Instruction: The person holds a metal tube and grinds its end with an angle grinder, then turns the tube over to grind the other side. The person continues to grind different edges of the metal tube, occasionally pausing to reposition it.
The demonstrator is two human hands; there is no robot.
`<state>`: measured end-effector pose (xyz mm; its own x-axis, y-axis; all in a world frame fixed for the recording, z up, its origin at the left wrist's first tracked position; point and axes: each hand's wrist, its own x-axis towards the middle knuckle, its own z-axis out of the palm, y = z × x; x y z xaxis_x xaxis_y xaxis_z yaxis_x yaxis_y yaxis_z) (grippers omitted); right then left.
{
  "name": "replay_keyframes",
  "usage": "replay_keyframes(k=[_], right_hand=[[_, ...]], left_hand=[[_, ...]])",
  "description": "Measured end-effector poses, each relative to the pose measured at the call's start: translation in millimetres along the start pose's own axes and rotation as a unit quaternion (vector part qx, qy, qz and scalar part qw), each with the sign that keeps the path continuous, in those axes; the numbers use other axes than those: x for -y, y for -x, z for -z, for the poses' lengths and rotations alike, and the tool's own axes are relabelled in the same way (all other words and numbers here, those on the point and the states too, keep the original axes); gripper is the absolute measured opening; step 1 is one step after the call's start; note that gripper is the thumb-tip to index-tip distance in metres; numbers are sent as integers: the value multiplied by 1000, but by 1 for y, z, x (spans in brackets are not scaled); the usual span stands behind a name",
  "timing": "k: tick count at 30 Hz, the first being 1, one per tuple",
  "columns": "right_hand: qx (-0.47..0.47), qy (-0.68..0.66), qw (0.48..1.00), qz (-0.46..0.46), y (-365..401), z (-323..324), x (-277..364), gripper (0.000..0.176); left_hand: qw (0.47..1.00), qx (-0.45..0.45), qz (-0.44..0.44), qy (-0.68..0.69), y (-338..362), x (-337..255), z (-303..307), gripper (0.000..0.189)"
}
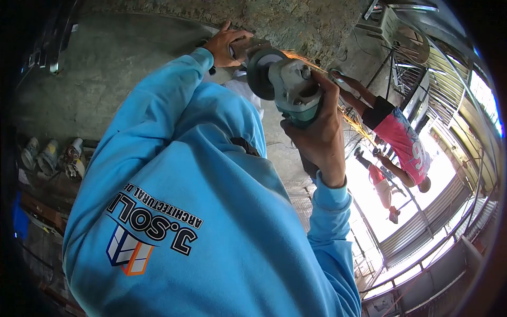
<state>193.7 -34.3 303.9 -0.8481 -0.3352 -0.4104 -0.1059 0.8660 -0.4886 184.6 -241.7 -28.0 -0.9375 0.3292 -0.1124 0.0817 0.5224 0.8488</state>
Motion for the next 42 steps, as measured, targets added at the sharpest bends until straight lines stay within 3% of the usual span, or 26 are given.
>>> replay_keyframes(k=[7,13,19,21,24,29,31,36,38,42], right_hand=[[-6,-22,999,34,-13,1,1,96],[8,-24,999,-24,11,5,-14,97],[-23,8,998,-58,42,1,-35,99],[-36,12,997,-65,49,0,-46,99],[-59,-2,994,-95,58,-2,-51,100],[-106,-44,987,-114,67,-10,-60,100],[-109,-50,986,-114,67,-10,-62,99],[-102,-31,990,-87,62,-15,-66,99],[-95,-48,991,-78,61,-16,-68,99],[-91,-50,992,-74,58,-14,-60,99]], left_hand=[[1000,1,1,6,-1,0,0,80],[1000,4,-1,-6,-2,3,-1,79],[994,-95,-62,6,0,4,-4,69],[973,-206,-85,57,8,-14,0,63],[971,-185,-22,150,17,-35,-1,68],[979,-136,-21,151,18,-21,20,71],[981,-40,-1,192,18,-9,35,74],[985,-73,69,140,25,19,45,72],[966,-19,93,242,26,7,65,77],[982,46,43,180,27,28,73,79]])
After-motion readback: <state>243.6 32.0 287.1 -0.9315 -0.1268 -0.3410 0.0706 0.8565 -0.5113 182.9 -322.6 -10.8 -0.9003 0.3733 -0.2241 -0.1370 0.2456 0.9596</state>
